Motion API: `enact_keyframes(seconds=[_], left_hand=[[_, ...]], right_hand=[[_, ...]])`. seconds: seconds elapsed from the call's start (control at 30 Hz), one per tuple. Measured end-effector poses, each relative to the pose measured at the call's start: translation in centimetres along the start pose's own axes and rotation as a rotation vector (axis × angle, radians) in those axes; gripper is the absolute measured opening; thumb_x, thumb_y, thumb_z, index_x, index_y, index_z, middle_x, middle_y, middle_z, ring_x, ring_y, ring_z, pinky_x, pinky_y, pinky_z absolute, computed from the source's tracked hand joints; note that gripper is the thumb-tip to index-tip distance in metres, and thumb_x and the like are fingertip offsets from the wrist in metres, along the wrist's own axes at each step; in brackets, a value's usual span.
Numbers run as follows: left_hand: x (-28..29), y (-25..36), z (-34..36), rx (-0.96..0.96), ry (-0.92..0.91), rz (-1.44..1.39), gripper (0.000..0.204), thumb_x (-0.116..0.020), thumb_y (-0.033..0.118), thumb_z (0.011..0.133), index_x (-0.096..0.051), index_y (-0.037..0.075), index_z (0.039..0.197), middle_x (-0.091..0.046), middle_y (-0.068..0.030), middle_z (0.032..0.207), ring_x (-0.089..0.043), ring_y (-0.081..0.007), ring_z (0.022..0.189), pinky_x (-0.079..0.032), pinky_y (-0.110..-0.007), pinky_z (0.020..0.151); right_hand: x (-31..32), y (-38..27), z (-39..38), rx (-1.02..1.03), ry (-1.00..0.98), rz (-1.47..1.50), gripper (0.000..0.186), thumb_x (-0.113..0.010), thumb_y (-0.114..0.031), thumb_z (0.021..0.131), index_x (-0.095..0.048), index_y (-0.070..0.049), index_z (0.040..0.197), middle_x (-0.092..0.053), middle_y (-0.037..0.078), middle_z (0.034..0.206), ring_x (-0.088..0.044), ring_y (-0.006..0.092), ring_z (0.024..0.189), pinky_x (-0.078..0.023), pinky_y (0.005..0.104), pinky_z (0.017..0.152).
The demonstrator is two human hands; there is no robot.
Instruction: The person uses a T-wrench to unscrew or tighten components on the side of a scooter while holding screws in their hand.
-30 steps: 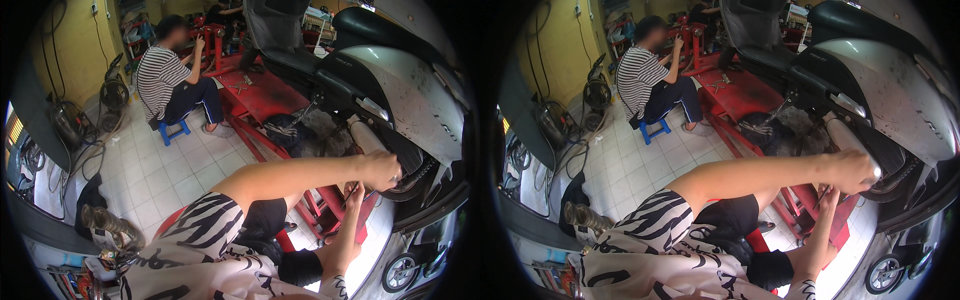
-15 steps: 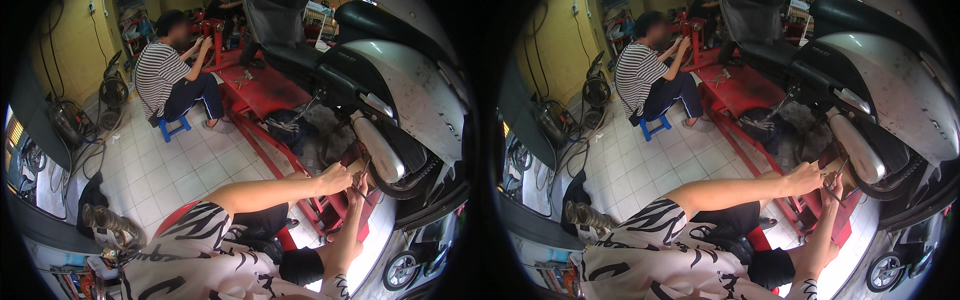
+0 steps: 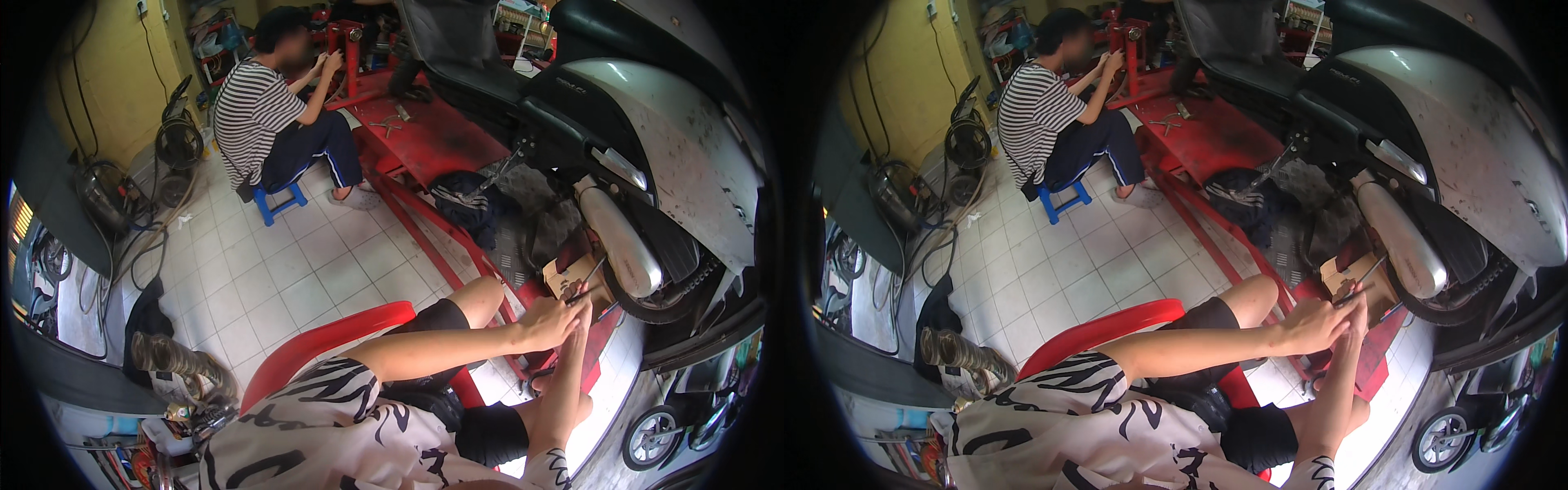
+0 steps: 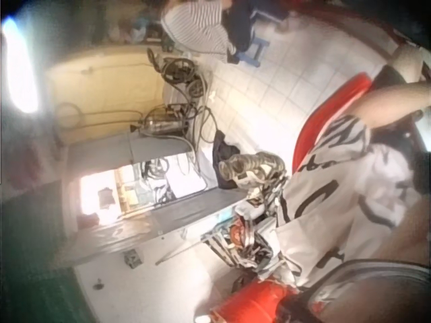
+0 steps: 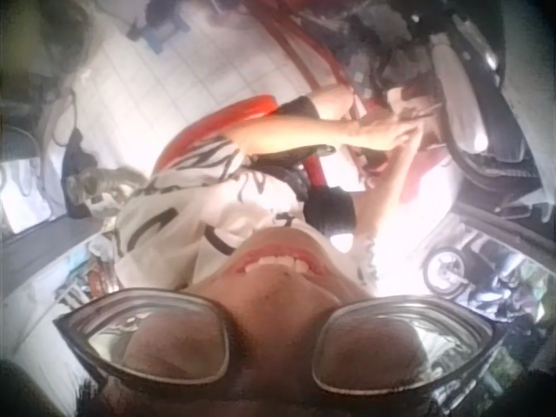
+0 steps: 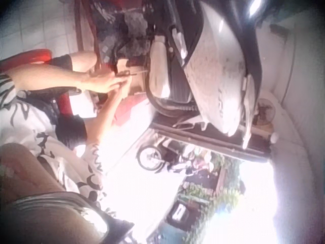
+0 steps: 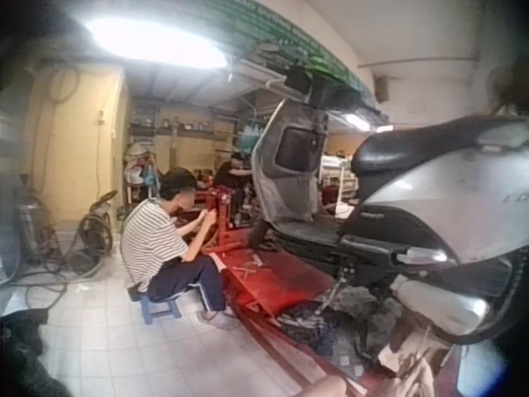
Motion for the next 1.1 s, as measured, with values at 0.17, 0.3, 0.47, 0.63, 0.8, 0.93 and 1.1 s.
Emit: enact_keyframes(seconds=[0.17, 0.3, 0.47, 0.63, 0.8, 0.93, 1.1], left_hand=[[3.4, -2.3, -0.6, 0.266, 0.073, 0.101, 0.04, -0.051, 0.022, 0.094, -0.052, 0.0, 0.126, -0.059, -0.0148, 0.054, -0.061, -0.0318, 0.048, -0.048, -0.042, 0.044], [0.2, -3.7, -1.4, 0.219, 0.048, 0.083, 0.029, -0.054, 0.025, 0.093, -0.062, 0.003, 0.077, -0.06, -0.0166, 0.056, -0.064, -0.0323, 0.052, -0.049, -0.043, 0.046], [-1.6, -1.8, -1.4, 0.222, -0.026, -0.006, 0.031, -0.055, 0.023, 0.092, -0.064, 0.001, 0.072, -0.061, -0.0193, 0.059, -0.064, -0.036, 0.055, -0.05, -0.046, 0.05], [-0.9, -0.1, -0.1, -0.02, 0.26, -0.299, 0.027, -0.054, 0.018, 0.09, -0.062, -0.001, 0.107, -0.064, -0.02, 0.067, -0.064, -0.0369, 0.061, -0.051, -0.048, 0.055], [1.1, -1.9, -1.1, 0.219, 0.211, -0.106, 0.033, -0.052, 0.018, 0.092, -0.055, 0.001, 0.12, -0.063, -0.017, 0.064, -0.064, -0.0347, 0.06, -0.049, -0.045, 0.049], [-0.7, -3.7, -2.3, 0.328, 0.105, -0.057, 0.026, -0.054, 0.023, 0.092, -0.064, 0.0, 0.086, -0.062, -0.0184, 0.062, -0.063, -0.0359, 0.058, -0.049, -0.047, 0.051], [-1.8, -0.9, -1.6, 0.082, 0.031, -0.302, 0.023, -0.058, 0.021, 0.09, -0.064, 0.0, 0.085, -0.062, -0.0213, 0.065, -0.063, -0.0394, 0.061, -0.049, -0.049, 0.056]], right_hand=[[-1.5, -0.6, 0.5, -0.013, -0.086, 0.263, 0.022, -0.049, -0.023, 0.1, -0.052, -0.003, 0.09, -0.033, -0.006, 0.061, -0.03, 0.0032, 0.052, -0.027, 0.0181, 0.048], [-1.8, -0.6, 0.6, 0.009, -0.11, 0.337, 0.018, -0.05, -0.02, 0.099, -0.05, -0.002, 0.094, -0.035, -0.004, 0.064, -0.032, 0.0048, 0.054, -0.029, 0.0205, 0.05], [-1.7, -0.3, -0.3, -0.038, -0.215, 0.187, 0.016, -0.056, -0.02, 0.096, -0.05, -0.005, 0.096, -0.039, -0.003, 0.067, -0.039, 0.0066, 0.056, -0.034, 0.023, 0.054], [-0.4, 0.6, 0.5, 0.017, -0.167, -0.018, 0.022, -0.06, -0.024, 0.093, -0.05, -0.005, 0.092, -0.042, -0.003, 0.068, -0.038, 0.0056, 0.054, -0.034, 0.0226, 0.05], [0.2, 0.3, 0.1, 0.014, 0.01, 0.074, 0.02, -0.057, -0.022, 0.095, -0.054, -0.003, 0.094, -0.041, -0.004, 0.067, -0.036, 0.0038, 0.053, -0.032, 0.0191, 0.05], [-1.0, 0.2, 0.2, 0.017, -0.075, 0.118, 0.022, -0.05, -0.025, 0.099, -0.049, -0.005, 0.089, -0.037, -0.005, 0.063, -0.033, 0.0039, 0.049, -0.031, 0.0194, 0.048], [0.2, 0.3, 1.1, -0.024, -0.152, 0.089, 0.025, -0.053, -0.028, 0.098, -0.051, -0.006, 0.088, -0.035, -0.005, 0.061, -0.032, 0.0033, 0.048, -0.028, 0.0203, 0.045]])
Point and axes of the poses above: each hand's wrist, its own z-axis towards the middle knuckle, its own x-axis out of the back of the hand, y = z × x, the point moved 2 cm from there along z, towards the middle knuckle
